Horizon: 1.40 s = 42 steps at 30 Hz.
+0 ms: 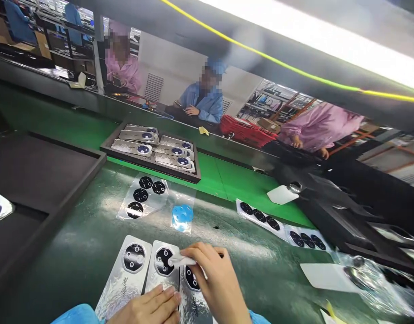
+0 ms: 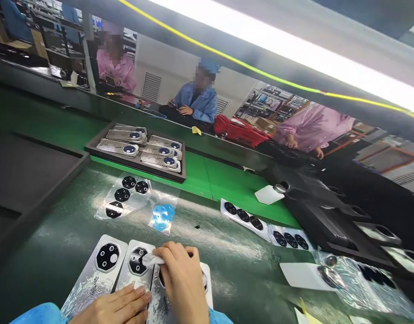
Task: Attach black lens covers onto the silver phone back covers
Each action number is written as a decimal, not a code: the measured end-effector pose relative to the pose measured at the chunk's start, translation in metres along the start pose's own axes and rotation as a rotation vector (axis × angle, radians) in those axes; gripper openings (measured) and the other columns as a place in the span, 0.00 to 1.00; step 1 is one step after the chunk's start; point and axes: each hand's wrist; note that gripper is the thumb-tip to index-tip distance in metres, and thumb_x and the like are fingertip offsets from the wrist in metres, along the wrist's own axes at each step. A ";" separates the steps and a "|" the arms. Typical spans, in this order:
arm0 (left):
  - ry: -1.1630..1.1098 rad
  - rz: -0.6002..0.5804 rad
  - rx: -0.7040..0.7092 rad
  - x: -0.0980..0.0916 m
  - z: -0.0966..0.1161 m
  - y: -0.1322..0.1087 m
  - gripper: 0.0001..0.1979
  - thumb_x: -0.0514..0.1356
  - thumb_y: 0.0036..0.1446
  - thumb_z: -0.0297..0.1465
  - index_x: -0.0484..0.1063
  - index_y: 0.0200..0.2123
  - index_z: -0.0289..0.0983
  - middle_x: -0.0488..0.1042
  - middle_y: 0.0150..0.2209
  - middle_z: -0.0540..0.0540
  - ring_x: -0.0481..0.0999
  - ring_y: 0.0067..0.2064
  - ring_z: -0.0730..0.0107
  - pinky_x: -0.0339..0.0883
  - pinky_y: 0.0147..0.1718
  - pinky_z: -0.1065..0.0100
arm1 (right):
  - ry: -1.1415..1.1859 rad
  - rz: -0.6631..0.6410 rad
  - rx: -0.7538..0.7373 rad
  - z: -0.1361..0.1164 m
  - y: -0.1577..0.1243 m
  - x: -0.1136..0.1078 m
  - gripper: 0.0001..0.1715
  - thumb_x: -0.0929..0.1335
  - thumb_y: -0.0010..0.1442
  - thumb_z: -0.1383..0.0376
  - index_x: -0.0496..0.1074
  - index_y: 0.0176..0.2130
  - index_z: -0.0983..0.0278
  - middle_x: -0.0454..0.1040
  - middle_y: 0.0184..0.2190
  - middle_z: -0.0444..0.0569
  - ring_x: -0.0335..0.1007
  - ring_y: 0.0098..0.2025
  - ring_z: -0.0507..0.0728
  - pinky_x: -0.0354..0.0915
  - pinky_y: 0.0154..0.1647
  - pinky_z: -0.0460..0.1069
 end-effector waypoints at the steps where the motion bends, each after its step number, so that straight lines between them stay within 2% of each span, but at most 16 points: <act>1: -0.001 0.019 -0.002 0.001 0.001 0.001 0.14 0.50 0.70 0.25 0.76 0.41 0.36 0.81 0.45 0.51 0.80 0.47 0.72 0.69 0.56 0.69 | 0.015 -0.004 0.019 -0.009 0.001 0.009 0.20 0.58 0.65 0.77 0.71 0.44 0.58 0.77 0.38 0.43 0.71 0.36 0.54 0.55 0.38 0.51; 5: 0.007 0.089 0.003 0.001 0.002 0.005 0.14 0.50 0.69 0.24 0.76 0.38 0.35 0.82 0.42 0.51 0.81 0.44 0.72 0.70 0.54 0.70 | 0.027 -0.050 0.073 -0.014 -0.003 0.020 0.18 0.60 0.62 0.79 0.70 0.43 0.59 0.76 0.37 0.43 0.70 0.36 0.55 0.51 0.40 0.52; 9: 0.009 0.088 -0.013 0.004 0.002 0.003 0.14 0.50 0.69 0.24 0.75 0.38 0.35 0.82 0.43 0.50 0.81 0.44 0.72 0.71 0.52 0.70 | 0.076 -0.083 0.067 -0.014 -0.006 0.023 0.21 0.60 0.61 0.81 0.69 0.43 0.58 0.76 0.40 0.43 0.69 0.38 0.56 0.50 0.42 0.53; 15: 0.009 0.042 -0.005 0.012 0.004 -0.006 0.12 0.51 0.68 0.24 0.75 0.39 0.35 0.81 0.45 0.49 0.80 0.46 0.70 0.71 0.52 0.68 | 0.030 0.000 0.023 -0.022 -0.008 0.031 0.20 0.57 0.66 0.78 0.70 0.43 0.60 0.77 0.40 0.46 0.69 0.38 0.56 0.50 0.43 0.54; 18: 0.012 0.017 -0.004 0.009 0.005 -0.005 0.12 0.51 0.68 0.24 0.75 0.40 0.35 0.81 0.46 0.48 0.80 0.46 0.70 0.71 0.53 0.67 | -0.025 0.012 -0.007 -0.023 -0.009 0.031 0.19 0.55 0.70 0.74 0.70 0.43 0.61 0.77 0.40 0.48 0.69 0.37 0.57 0.50 0.43 0.54; 21: 0.009 0.056 -0.021 0.006 0.005 -0.001 0.14 0.50 0.69 0.24 0.75 0.38 0.35 0.82 0.44 0.50 0.81 0.45 0.70 0.72 0.51 0.68 | -0.052 0.016 -0.021 -0.024 -0.009 0.031 0.21 0.53 0.72 0.71 0.71 0.43 0.61 0.77 0.39 0.48 0.69 0.36 0.56 0.50 0.42 0.55; 24: 0.010 0.075 -0.030 0.005 0.006 0.001 0.15 0.49 0.69 0.24 0.75 0.37 0.35 0.82 0.42 0.50 0.81 0.44 0.70 0.72 0.50 0.68 | -0.061 0.014 -0.028 -0.024 -0.009 0.030 0.22 0.52 0.73 0.70 0.71 0.43 0.61 0.78 0.39 0.49 0.68 0.36 0.56 0.51 0.42 0.55; 32: 0.017 0.037 -0.024 0.000 0.005 0.004 0.15 0.49 0.69 0.23 0.75 0.39 0.35 0.82 0.44 0.50 0.81 0.44 0.71 0.73 0.49 0.68 | -0.031 0.014 0.004 -0.024 -0.009 0.029 0.23 0.51 0.74 0.66 0.71 0.43 0.62 0.77 0.39 0.48 0.68 0.37 0.56 0.51 0.41 0.55; 42: 0.011 0.007 -0.019 0.003 0.006 0.001 0.13 0.50 0.68 0.23 0.75 0.40 0.35 0.81 0.45 0.48 0.80 0.46 0.69 0.71 0.52 0.67 | -0.037 0.029 0.002 -0.026 -0.008 0.029 0.22 0.52 0.73 0.68 0.71 0.43 0.61 0.77 0.39 0.47 0.68 0.36 0.56 0.50 0.41 0.55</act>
Point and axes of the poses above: each hand's wrist, its own y-axis towards the middle knuckle, its own x-axis out of the palm, z = x × y
